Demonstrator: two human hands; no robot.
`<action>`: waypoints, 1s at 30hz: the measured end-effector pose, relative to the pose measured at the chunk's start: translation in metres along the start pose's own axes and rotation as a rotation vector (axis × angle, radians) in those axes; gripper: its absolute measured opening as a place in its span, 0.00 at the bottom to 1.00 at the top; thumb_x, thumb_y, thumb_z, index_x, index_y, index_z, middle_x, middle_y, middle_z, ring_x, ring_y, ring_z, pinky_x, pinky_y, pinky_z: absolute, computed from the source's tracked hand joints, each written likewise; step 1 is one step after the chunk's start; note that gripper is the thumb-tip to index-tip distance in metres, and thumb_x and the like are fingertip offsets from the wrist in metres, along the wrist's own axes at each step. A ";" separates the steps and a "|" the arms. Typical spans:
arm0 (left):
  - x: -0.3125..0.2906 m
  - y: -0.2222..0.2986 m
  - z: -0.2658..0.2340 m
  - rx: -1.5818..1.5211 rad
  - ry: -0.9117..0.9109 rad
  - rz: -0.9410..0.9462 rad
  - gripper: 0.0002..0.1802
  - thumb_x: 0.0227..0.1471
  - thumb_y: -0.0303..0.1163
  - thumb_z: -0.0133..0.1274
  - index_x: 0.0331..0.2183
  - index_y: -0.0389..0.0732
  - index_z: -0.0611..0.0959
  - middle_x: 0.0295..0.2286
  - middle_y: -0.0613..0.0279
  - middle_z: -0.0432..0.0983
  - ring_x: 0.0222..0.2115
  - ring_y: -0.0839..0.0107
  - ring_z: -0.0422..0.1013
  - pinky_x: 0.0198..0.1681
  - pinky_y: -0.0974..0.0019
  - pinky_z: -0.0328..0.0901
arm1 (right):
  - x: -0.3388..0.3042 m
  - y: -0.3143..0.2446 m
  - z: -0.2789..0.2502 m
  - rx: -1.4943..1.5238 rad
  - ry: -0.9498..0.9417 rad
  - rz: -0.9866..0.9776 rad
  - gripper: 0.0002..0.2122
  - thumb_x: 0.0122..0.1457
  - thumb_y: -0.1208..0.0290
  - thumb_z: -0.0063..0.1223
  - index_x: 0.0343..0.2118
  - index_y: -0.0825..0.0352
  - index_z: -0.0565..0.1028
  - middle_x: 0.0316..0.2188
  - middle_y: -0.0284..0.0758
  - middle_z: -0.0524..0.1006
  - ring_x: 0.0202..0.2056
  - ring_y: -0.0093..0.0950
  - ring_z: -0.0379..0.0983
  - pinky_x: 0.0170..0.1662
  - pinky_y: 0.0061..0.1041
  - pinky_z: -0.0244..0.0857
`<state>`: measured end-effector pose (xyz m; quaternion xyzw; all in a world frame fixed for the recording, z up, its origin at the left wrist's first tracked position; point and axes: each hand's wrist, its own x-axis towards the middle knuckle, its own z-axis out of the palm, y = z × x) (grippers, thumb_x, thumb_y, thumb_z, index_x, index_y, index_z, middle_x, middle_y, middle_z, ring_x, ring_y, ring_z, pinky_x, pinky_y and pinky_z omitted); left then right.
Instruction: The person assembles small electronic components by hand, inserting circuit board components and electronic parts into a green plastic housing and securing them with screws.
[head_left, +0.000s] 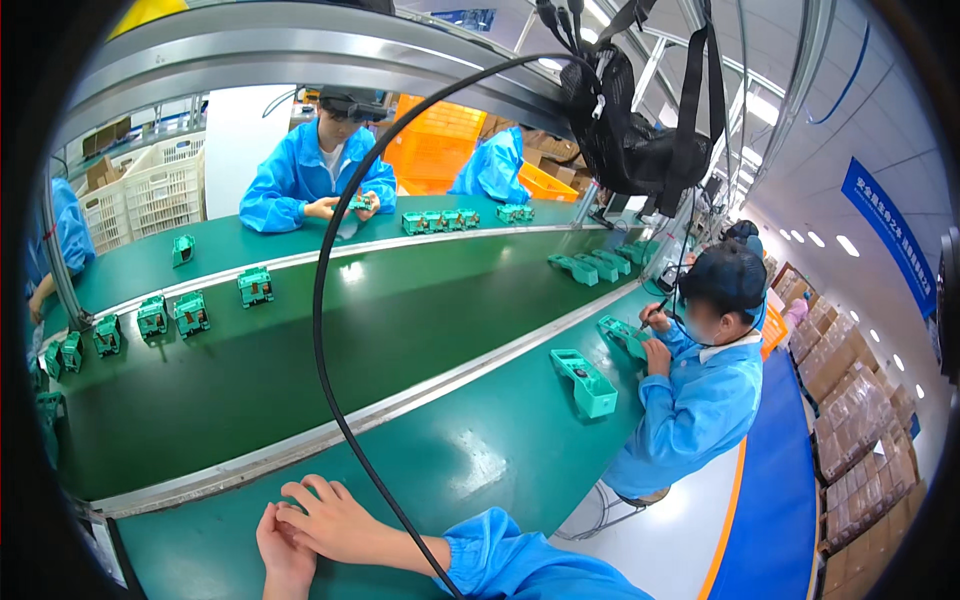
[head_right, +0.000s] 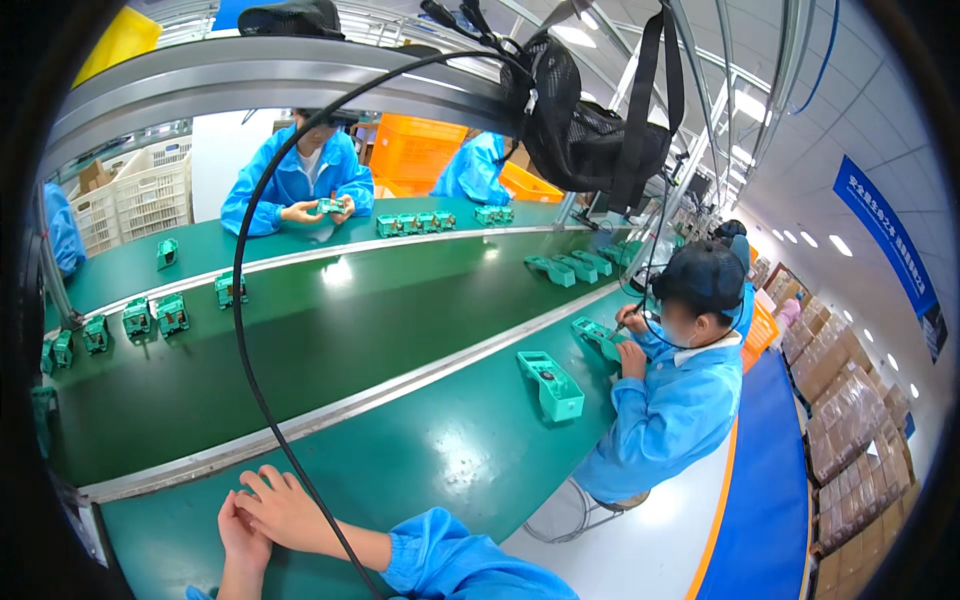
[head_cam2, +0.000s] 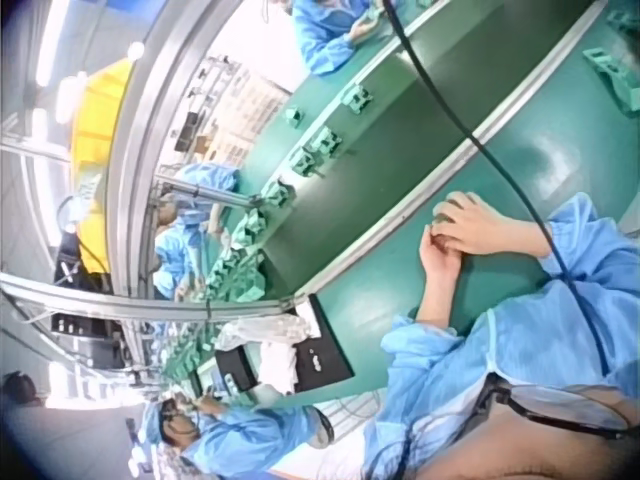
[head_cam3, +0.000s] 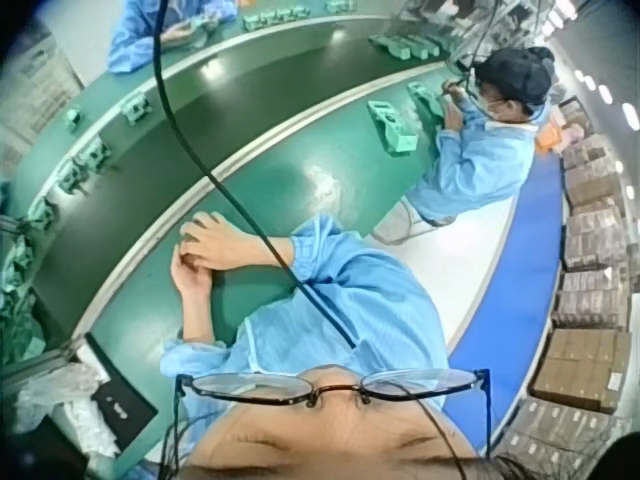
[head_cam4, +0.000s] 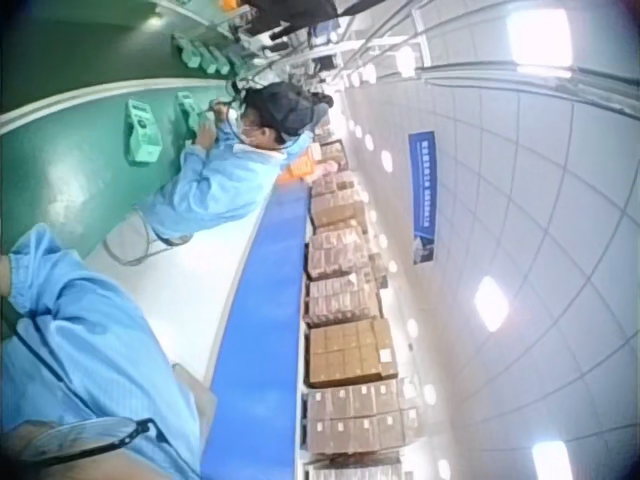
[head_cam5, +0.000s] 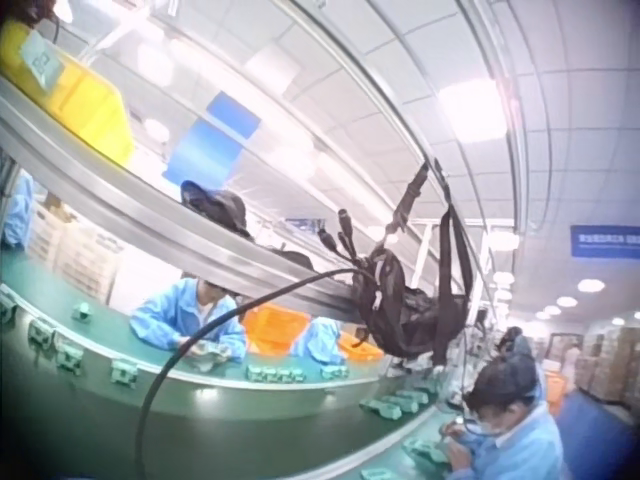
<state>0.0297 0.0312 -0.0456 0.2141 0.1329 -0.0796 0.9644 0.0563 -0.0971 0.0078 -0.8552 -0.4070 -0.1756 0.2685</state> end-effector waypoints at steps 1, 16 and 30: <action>0.003 0.001 -0.001 -0.001 -0.035 -0.017 0.13 0.51 0.39 0.34 0.24 0.44 0.70 0.26 0.66 0.69 0.32 0.72 0.66 0.37 0.68 0.61 | -0.001 -0.001 0.006 -0.004 -0.001 -0.007 0.11 0.42 0.68 0.50 0.32 0.59 0.68 0.42 0.34 0.62 0.43 0.35 0.57 0.37 0.33 0.58; 0.000 -0.013 0.026 -0.029 0.091 -0.175 0.16 0.54 0.43 0.32 0.32 0.44 0.71 0.30 0.65 0.69 0.34 0.72 0.66 0.39 0.68 0.62 | 0.004 0.014 0.006 0.111 0.198 -0.075 0.05 0.37 0.74 0.51 0.21 0.63 0.69 0.27 0.32 0.70 0.31 0.33 0.66 0.34 0.31 0.61; 0.003 -0.020 0.020 0.136 -0.062 -0.008 0.07 0.49 0.30 0.45 0.30 0.36 0.73 0.29 0.64 0.69 0.32 0.77 0.64 0.39 0.72 0.60 | -0.002 0.027 0.001 0.485 0.211 0.240 0.03 0.43 0.79 0.51 0.22 0.68 0.69 0.25 0.37 0.67 0.28 0.32 0.65 0.31 0.25 0.60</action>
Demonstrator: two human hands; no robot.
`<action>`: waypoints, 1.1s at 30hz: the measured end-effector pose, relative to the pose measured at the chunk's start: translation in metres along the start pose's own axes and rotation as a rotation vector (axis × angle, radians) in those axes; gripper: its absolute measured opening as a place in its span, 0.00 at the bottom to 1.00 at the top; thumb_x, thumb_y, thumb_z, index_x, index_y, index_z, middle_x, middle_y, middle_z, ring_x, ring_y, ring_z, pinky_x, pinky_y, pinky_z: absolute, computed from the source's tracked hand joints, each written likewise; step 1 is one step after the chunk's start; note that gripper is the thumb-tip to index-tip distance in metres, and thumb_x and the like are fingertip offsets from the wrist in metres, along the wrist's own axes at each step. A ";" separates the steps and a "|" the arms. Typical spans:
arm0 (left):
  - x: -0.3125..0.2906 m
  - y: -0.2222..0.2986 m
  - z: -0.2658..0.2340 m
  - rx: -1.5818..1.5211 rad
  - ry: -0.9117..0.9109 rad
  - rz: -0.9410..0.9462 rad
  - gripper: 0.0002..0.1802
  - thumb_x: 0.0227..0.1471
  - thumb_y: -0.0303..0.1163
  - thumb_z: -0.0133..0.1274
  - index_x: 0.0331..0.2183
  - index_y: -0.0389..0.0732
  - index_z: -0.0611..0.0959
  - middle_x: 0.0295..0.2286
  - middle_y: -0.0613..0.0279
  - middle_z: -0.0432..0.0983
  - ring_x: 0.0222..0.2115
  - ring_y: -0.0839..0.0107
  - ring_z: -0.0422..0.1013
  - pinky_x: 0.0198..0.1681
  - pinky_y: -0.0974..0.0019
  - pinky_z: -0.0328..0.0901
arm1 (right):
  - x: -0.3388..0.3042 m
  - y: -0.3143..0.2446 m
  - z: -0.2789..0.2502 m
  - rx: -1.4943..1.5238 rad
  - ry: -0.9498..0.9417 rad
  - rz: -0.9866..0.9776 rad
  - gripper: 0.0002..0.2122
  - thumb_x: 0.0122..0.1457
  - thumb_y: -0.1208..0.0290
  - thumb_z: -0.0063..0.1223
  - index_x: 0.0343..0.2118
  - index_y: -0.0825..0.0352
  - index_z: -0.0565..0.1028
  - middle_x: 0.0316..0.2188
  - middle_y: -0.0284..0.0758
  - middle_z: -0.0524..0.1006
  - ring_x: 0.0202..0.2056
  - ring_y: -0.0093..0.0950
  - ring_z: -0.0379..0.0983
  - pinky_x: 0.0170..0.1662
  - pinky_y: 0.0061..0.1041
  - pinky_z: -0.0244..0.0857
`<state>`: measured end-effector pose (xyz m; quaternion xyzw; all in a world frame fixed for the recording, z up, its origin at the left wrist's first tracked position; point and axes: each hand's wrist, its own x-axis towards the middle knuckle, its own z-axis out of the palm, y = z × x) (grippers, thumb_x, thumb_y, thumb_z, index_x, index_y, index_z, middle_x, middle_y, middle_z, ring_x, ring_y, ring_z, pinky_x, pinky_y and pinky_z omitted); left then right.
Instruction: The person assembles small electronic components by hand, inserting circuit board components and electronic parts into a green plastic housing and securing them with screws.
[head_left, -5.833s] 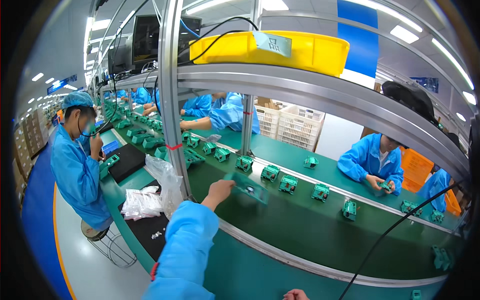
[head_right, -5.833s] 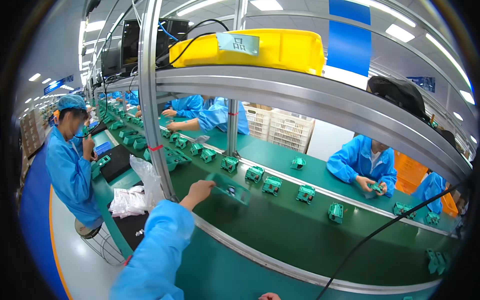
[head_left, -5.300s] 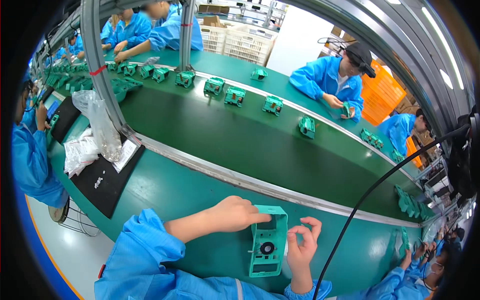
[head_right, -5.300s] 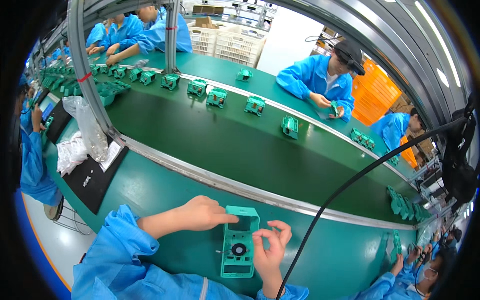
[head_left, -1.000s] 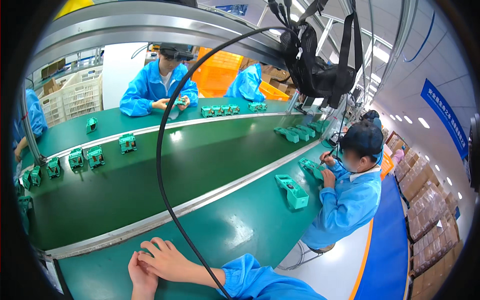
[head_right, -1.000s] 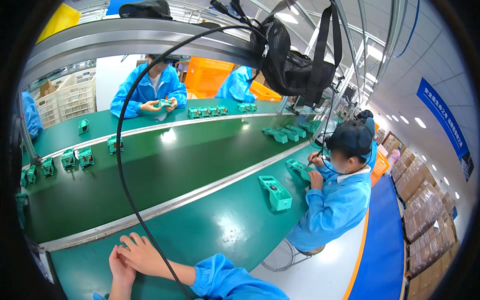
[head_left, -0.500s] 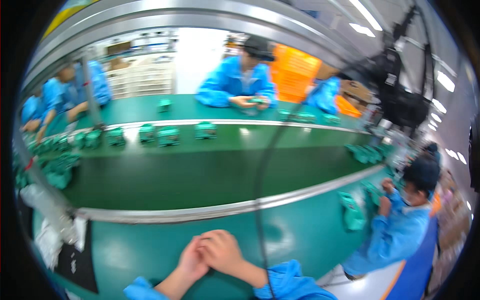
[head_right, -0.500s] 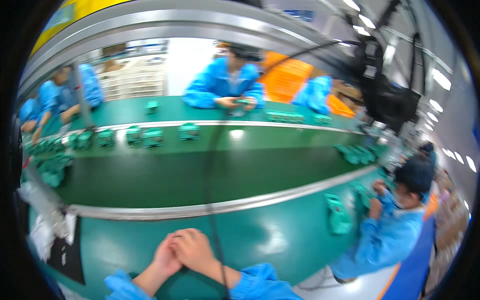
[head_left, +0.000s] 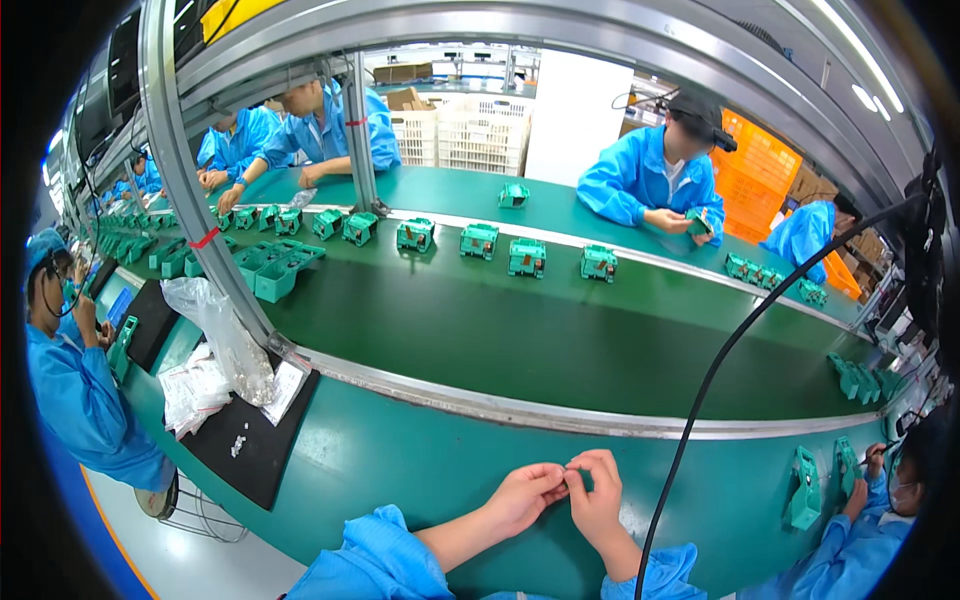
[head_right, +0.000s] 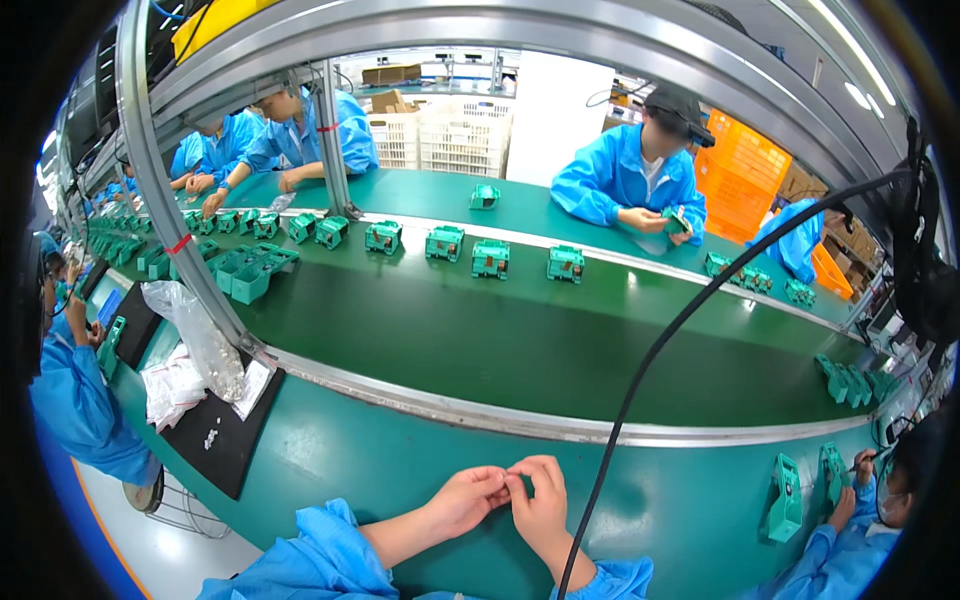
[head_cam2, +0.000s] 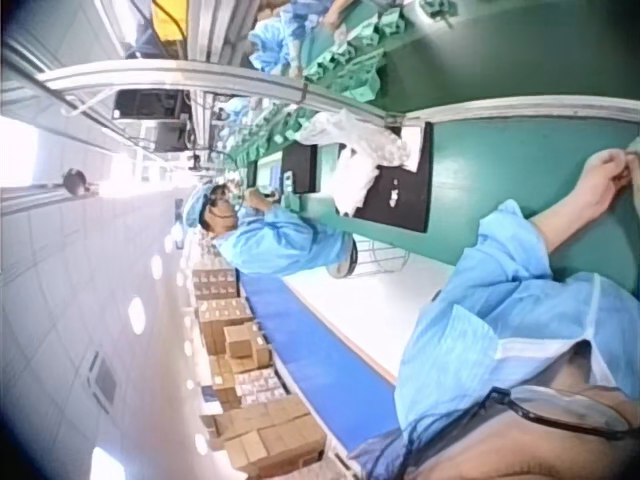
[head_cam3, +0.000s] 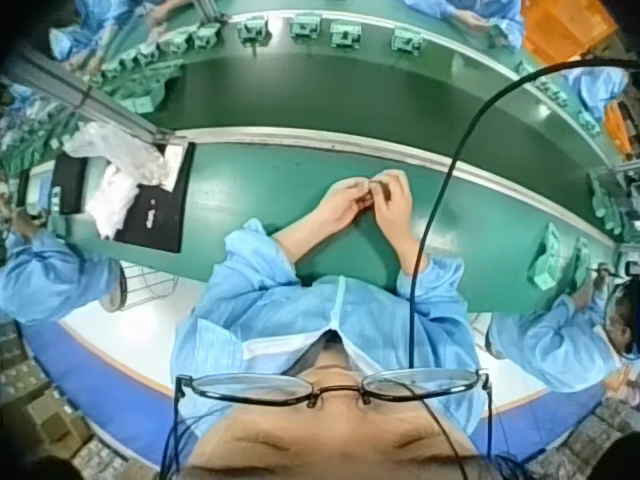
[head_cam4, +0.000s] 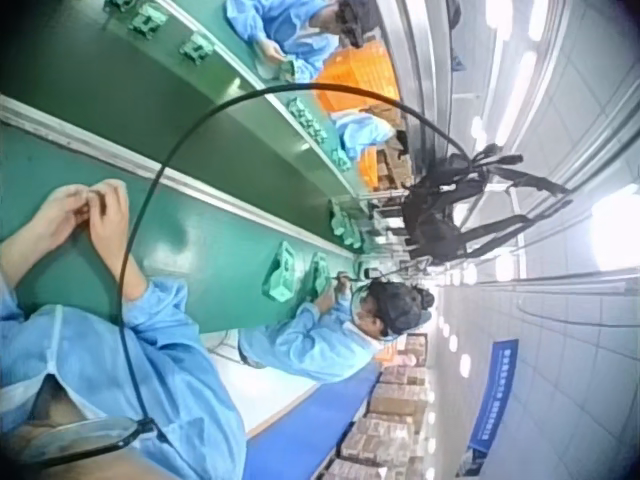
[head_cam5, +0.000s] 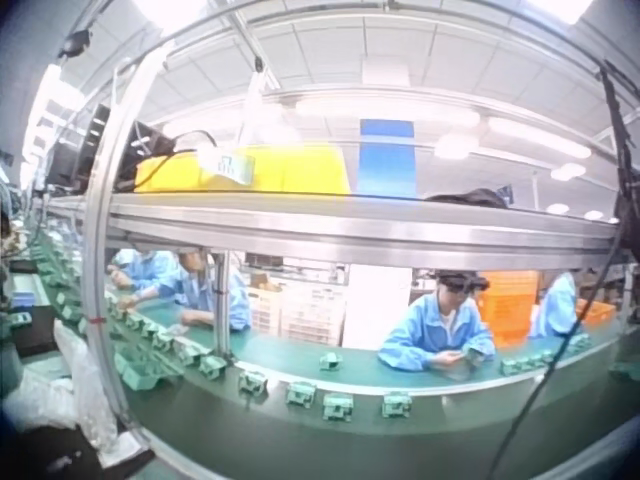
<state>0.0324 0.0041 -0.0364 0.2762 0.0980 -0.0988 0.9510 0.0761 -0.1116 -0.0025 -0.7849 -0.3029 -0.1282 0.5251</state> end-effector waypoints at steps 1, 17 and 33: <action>0.001 0.000 0.003 -0.008 0.003 -0.014 0.07 0.49 0.30 0.45 0.30 0.36 0.73 0.29 0.64 0.69 0.32 0.77 0.64 0.39 0.72 0.60 | 0.002 0.001 -0.001 -0.007 -0.002 0.014 0.03 0.43 0.79 0.51 0.22 0.68 0.69 0.25 0.37 0.67 0.28 0.32 0.65 0.31 0.25 0.60; -0.002 -0.009 0.008 0.060 0.107 -0.012 0.09 0.49 0.31 0.45 0.32 0.36 0.74 0.24 0.68 0.67 0.21 0.80 0.60 0.27 0.79 0.57 | -0.003 0.008 -0.007 0.008 -0.098 0.023 0.03 0.42 0.81 0.47 0.19 0.69 0.66 0.20 0.38 0.66 0.23 0.33 0.65 0.27 0.25 0.59; 0.014 0.118 -0.055 -0.787 0.122 0.339 0.19 0.53 0.45 0.35 0.21 0.41 0.67 0.18 0.67 0.61 0.14 0.82 0.55 0.11 0.80 0.50 | 0.004 0.036 0.004 0.339 -0.037 0.124 0.06 0.53 0.73 0.41 0.21 0.68 0.62 0.21 0.32 0.64 0.24 0.20 0.61 0.29 0.17 0.57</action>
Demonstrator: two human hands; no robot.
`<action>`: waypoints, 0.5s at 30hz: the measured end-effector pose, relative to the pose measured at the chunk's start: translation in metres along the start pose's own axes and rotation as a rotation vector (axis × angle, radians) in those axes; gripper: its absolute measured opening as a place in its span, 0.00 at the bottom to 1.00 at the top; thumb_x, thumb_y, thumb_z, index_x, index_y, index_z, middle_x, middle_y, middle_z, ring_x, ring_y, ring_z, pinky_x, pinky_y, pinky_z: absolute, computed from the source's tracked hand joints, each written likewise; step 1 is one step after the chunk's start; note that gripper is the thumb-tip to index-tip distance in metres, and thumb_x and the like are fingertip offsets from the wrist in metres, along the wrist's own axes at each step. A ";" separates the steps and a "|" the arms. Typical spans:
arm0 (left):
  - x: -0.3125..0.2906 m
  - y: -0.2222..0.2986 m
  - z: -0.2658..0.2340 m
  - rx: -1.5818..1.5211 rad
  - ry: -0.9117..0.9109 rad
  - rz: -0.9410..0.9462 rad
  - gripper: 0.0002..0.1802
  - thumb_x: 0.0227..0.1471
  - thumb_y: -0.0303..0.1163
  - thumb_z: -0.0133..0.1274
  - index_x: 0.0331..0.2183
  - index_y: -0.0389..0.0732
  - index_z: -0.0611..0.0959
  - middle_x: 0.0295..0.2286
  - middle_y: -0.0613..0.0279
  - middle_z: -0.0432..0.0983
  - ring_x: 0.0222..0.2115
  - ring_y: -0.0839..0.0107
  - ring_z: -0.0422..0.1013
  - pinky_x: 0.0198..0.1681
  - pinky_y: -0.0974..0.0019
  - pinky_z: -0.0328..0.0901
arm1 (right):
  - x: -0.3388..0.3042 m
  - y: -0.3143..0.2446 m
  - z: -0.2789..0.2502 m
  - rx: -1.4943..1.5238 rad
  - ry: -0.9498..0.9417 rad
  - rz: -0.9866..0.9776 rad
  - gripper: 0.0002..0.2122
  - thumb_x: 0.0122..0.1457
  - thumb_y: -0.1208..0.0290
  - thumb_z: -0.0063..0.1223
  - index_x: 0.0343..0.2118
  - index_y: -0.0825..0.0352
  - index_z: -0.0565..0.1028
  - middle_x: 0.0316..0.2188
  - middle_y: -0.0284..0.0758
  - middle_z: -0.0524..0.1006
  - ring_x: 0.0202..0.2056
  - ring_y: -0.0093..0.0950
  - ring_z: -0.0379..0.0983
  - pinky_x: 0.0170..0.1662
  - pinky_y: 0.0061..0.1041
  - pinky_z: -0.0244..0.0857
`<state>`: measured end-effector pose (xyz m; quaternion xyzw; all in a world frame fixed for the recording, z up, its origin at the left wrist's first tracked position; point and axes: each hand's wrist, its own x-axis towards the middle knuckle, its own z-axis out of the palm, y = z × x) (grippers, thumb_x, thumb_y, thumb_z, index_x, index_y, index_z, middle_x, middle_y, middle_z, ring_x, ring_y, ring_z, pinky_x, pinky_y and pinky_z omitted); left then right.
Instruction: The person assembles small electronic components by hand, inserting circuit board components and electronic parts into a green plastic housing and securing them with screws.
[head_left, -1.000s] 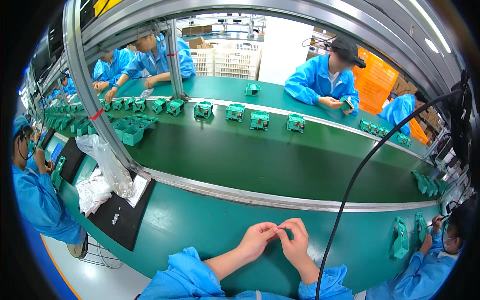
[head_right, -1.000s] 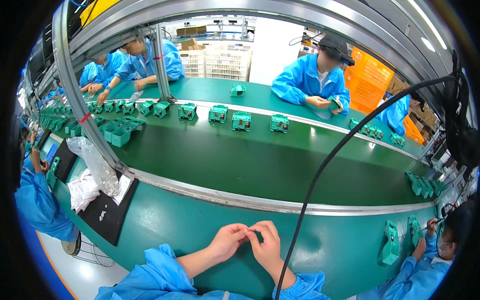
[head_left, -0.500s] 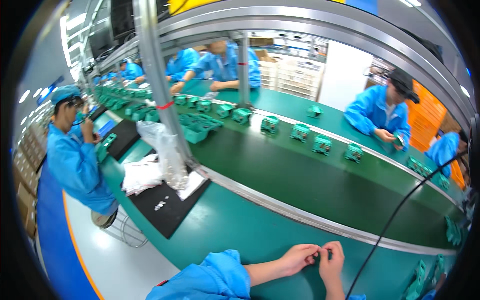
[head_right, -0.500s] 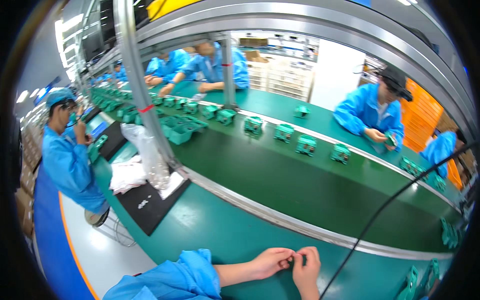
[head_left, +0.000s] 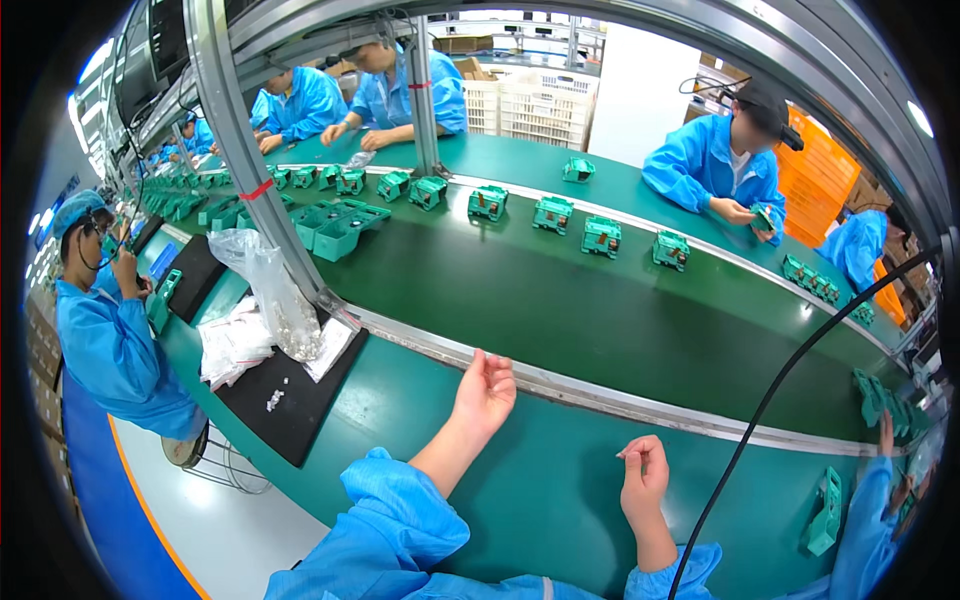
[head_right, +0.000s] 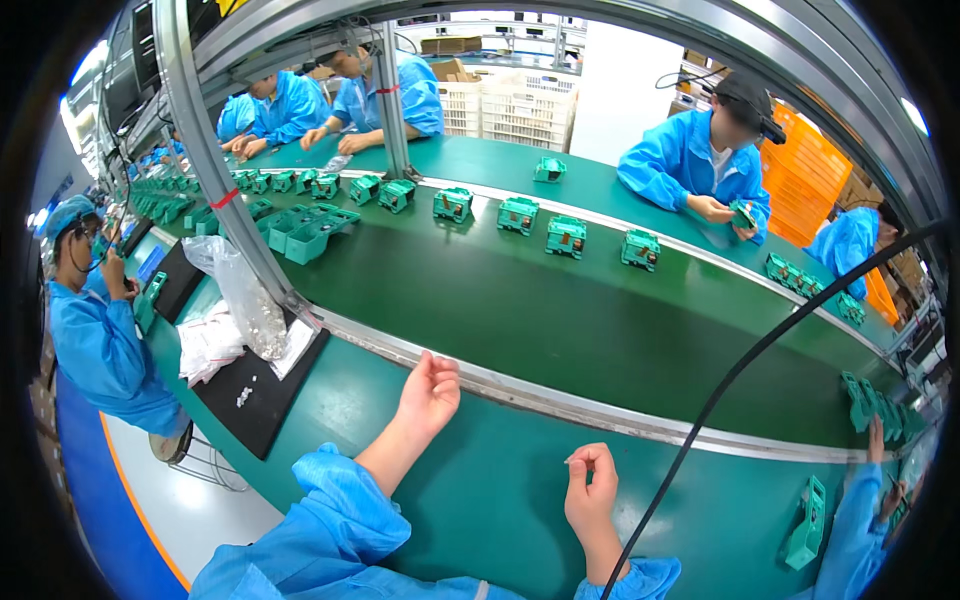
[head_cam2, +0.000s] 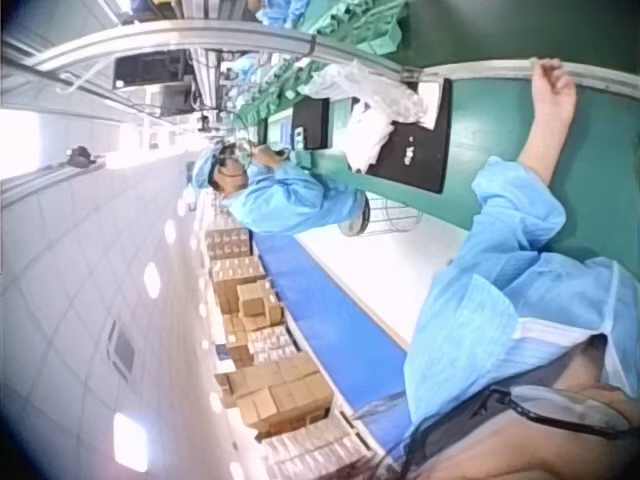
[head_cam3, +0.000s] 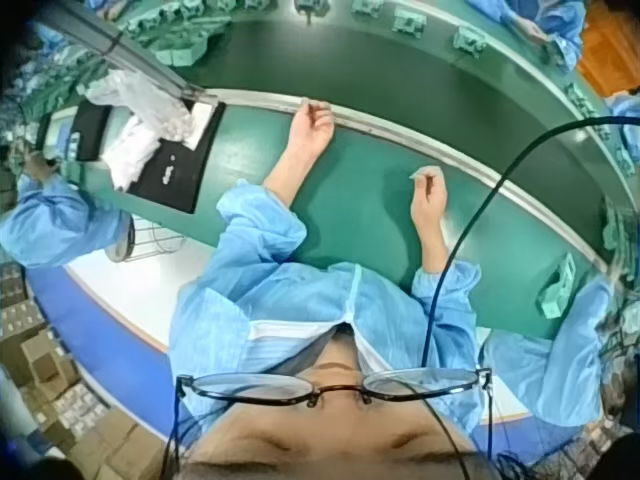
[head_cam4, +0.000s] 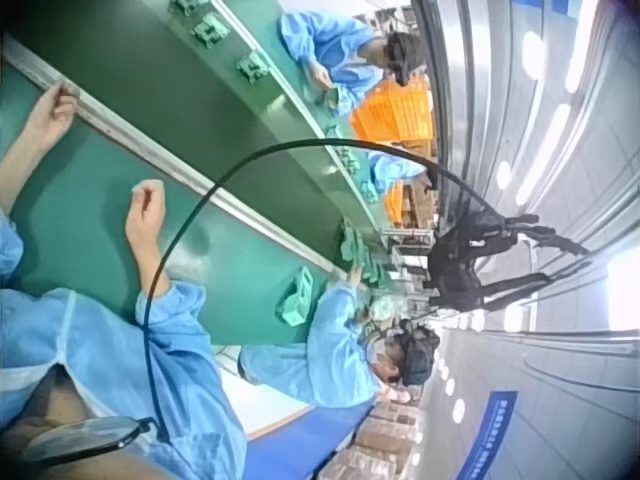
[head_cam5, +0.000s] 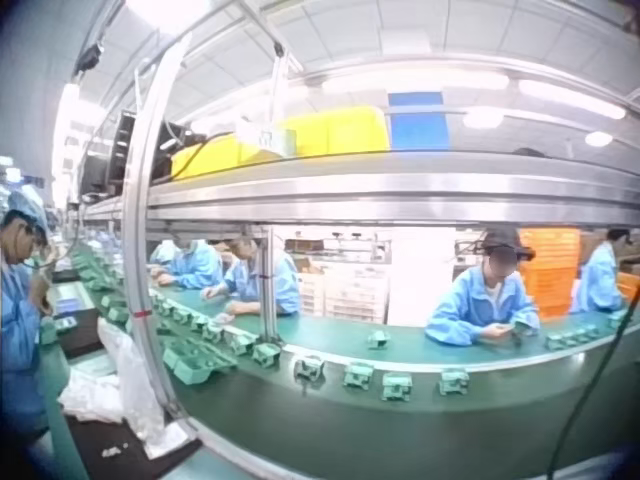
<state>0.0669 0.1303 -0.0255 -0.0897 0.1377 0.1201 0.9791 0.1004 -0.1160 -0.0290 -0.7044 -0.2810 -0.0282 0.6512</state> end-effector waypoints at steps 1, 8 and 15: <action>-0.002 0.008 0.008 0.080 0.053 0.026 0.19 0.53 0.46 0.35 0.18 0.44 0.65 0.15 0.70 0.55 0.11 0.81 0.48 0.10 0.78 0.45 | -0.001 0.000 0.000 -0.003 -0.001 0.028 0.06 0.53 0.73 0.41 0.21 0.68 0.62 0.21 0.32 0.64 0.24 0.20 0.61 0.29 0.17 0.57; 0.039 0.123 0.053 0.533 0.259 0.615 0.24 0.50 0.50 0.40 0.11 0.48 0.57 0.09 0.73 0.46 0.08 0.80 0.41 0.10 0.76 0.38 | -0.012 0.013 0.000 -0.048 -0.003 0.129 0.05 0.51 0.76 0.41 0.20 0.67 0.62 0.19 0.30 0.63 0.22 0.19 0.60 0.27 0.15 0.56; 0.072 0.262 0.068 0.891 0.798 1.083 0.23 0.46 0.50 0.42 0.18 0.38 0.71 0.15 0.62 0.66 0.17 0.62 0.63 0.16 0.59 0.56 | -0.007 0.006 0.002 -0.076 -0.074 0.136 0.04 0.53 0.77 0.39 0.23 0.67 0.63 0.20 0.29 0.63 0.23 0.18 0.59 0.29 0.15 0.55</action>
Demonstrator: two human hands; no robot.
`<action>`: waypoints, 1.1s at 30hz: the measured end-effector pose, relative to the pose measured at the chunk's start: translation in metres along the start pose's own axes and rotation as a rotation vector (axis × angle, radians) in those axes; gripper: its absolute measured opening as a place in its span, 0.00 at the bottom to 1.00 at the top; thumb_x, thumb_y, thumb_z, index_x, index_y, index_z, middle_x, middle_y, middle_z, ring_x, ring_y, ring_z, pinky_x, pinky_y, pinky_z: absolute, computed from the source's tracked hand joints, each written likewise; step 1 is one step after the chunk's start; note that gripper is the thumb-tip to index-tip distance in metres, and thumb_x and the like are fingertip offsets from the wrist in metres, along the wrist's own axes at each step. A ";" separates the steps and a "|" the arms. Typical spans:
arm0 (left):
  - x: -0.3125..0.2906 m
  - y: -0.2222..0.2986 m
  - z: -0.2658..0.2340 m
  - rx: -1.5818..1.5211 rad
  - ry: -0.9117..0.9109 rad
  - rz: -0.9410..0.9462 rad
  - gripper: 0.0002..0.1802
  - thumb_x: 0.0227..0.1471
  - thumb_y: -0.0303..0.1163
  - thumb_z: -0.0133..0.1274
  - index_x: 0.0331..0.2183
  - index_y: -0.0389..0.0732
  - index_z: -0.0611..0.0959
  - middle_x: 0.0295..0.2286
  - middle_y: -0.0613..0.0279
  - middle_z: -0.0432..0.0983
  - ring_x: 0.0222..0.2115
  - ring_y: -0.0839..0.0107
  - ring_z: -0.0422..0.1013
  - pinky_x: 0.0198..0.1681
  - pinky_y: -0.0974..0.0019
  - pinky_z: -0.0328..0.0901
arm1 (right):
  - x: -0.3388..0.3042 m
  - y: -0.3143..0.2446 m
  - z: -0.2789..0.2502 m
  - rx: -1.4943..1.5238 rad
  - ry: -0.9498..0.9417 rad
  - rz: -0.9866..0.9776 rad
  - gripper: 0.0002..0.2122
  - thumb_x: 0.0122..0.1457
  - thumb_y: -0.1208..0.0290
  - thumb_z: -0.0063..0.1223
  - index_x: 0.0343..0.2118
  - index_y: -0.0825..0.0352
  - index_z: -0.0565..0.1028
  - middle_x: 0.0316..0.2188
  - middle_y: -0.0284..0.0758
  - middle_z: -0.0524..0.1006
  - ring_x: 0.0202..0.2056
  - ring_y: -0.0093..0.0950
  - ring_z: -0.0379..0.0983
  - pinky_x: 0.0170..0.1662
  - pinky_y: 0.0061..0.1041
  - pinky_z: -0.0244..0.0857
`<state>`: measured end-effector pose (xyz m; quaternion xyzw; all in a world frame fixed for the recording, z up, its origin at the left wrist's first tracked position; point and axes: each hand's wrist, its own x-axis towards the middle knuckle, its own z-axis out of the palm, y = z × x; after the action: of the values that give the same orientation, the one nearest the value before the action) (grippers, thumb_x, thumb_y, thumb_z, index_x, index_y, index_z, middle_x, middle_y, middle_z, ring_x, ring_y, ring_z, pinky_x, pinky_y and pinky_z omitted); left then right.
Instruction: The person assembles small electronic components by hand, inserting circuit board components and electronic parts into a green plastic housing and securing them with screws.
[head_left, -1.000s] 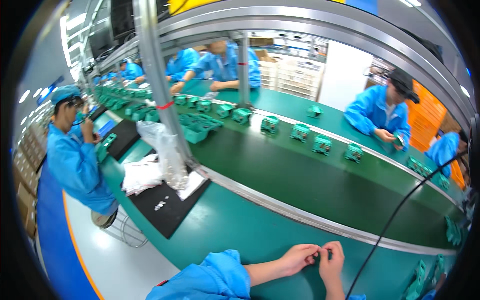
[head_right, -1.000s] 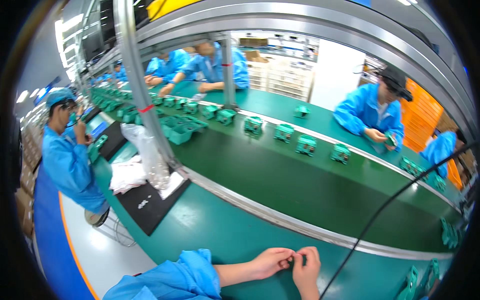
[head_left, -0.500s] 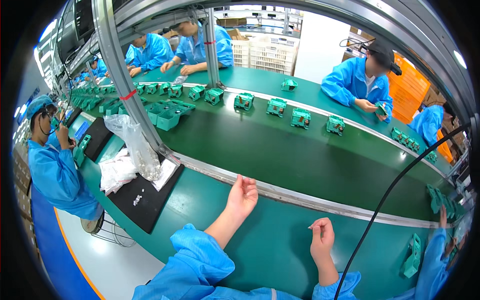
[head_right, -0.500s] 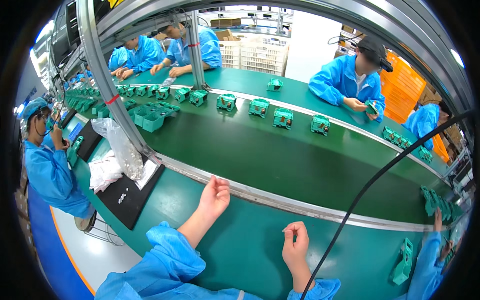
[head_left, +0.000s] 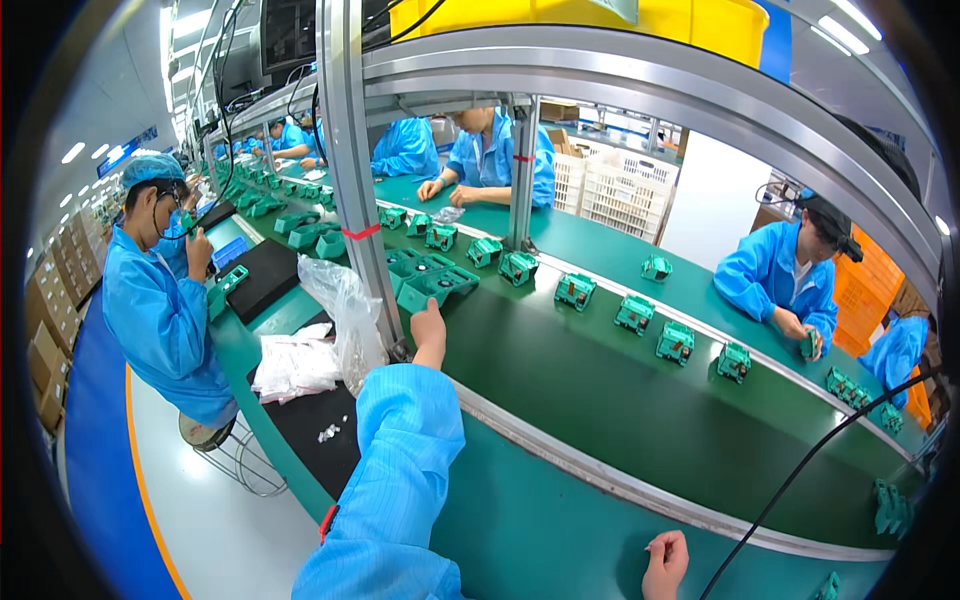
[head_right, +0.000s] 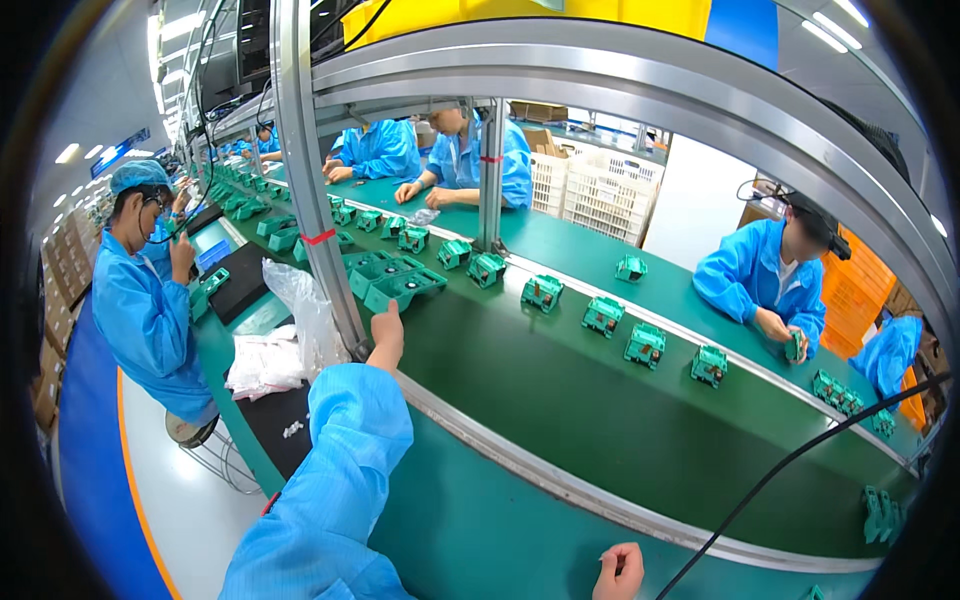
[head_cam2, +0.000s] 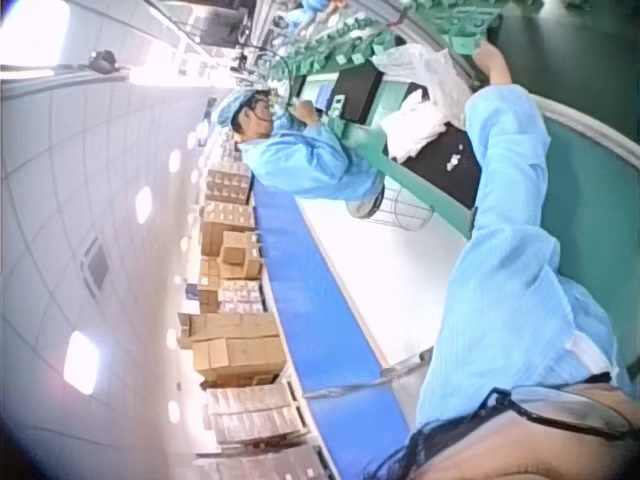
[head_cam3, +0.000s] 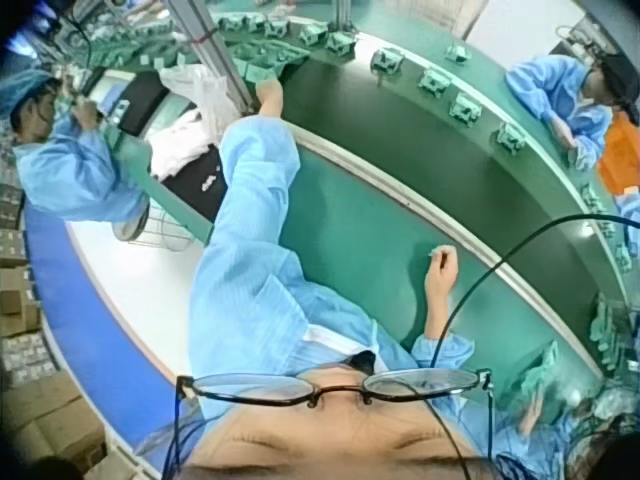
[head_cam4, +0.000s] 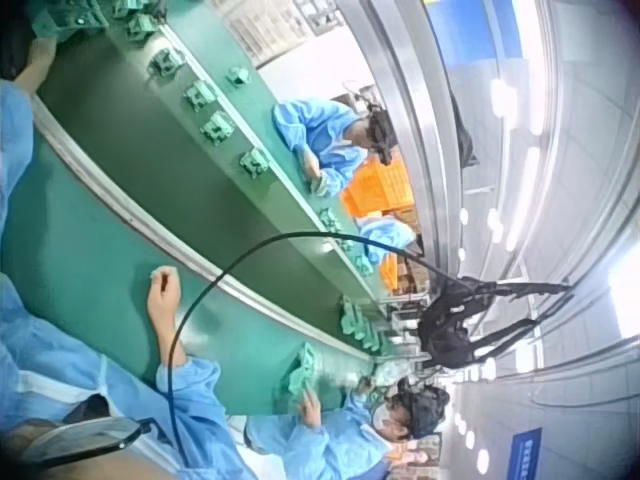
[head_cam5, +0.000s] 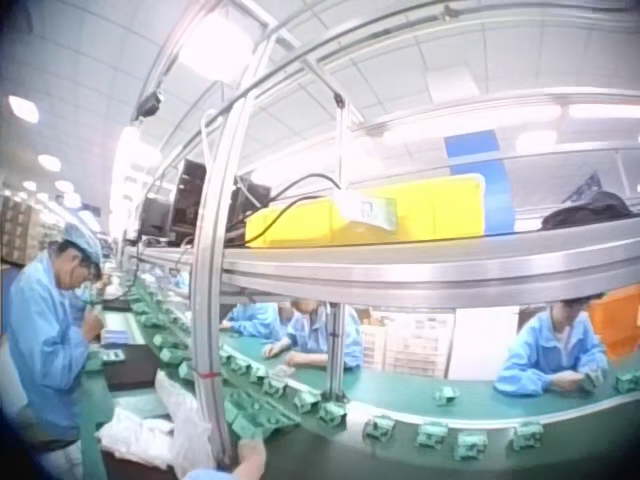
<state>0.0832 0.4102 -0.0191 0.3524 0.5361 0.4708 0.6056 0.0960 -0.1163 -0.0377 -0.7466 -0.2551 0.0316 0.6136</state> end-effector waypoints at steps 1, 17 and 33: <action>0.001 -0.001 0.000 0.350 0.049 0.394 0.21 0.47 0.47 0.41 0.18 0.38 0.71 0.16 0.57 0.69 0.19 0.58 0.65 0.19 0.57 0.57 | -0.002 -0.009 -0.001 -0.151 -0.037 -0.017 0.04 0.53 0.76 0.40 0.23 0.68 0.64 0.20 0.30 0.63 0.23 0.19 0.59 0.28 0.15 0.54; -0.009 -0.007 0.012 0.954 -0.083 0.711 0.08 0.46 0.33 0.40 0.31 0.43 0.70 0.29 0.51 0.71 0.31 0.50 0.67 0.31 0.50 0.60 | -0.003 -0.018 0.001 -0.239 -0.038 0.010 0.03 0.53 0.76 0.40 0.24 0.67 0.65 0.19 0.29 0.63 0.22 0.18 0.59 0.26 0.16 0.55; -0.326 -0.074 -0.095 0.808 -1.931 1.153 0.12 0.38 0.26 0.44 0.28 0.53 0.74 0.18 0.65 0.71 0.21 0.64 0.69 0.20 0.62 0.61 | -0.011 -0.071 -0.041 -0.396 -0.226 -0.309 0.05 0.38 0.76 0.53 0.19 0.64 0.69 0.38 0.38 0.65 0.45 0.41 0.56 0.49 0.37 0.48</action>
<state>0.0106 0.0711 -0.0012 0.9143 -0.2684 0.0114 0.3031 0.0767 -0.1493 0.0354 -0.7960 -0.4341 -0.0299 0.4207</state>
